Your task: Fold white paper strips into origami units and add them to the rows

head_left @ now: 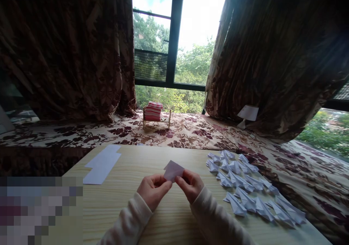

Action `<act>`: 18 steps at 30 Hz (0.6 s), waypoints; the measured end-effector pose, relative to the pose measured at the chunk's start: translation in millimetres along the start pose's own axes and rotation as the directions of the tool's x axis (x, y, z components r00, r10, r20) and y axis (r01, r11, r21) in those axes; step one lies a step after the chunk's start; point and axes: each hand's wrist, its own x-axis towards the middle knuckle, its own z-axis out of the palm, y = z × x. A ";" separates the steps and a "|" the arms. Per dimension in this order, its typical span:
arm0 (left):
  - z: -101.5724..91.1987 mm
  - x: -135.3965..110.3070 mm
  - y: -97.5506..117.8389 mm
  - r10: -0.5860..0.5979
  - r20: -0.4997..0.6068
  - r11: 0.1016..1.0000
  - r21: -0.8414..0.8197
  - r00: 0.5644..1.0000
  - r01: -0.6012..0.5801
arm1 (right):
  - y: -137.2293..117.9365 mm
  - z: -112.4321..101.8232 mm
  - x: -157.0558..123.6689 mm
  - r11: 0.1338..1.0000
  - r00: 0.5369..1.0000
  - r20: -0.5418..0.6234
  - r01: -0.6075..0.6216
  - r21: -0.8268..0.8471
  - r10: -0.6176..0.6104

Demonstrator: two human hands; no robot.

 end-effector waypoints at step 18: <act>-0.5 -3.6 16.4 -0.092 0.061 0.919 -0.380 0.994 0.108 | -12.8 -3.8 1.4 0.865 0.918 -0.107 0.314 -0.392 -0.382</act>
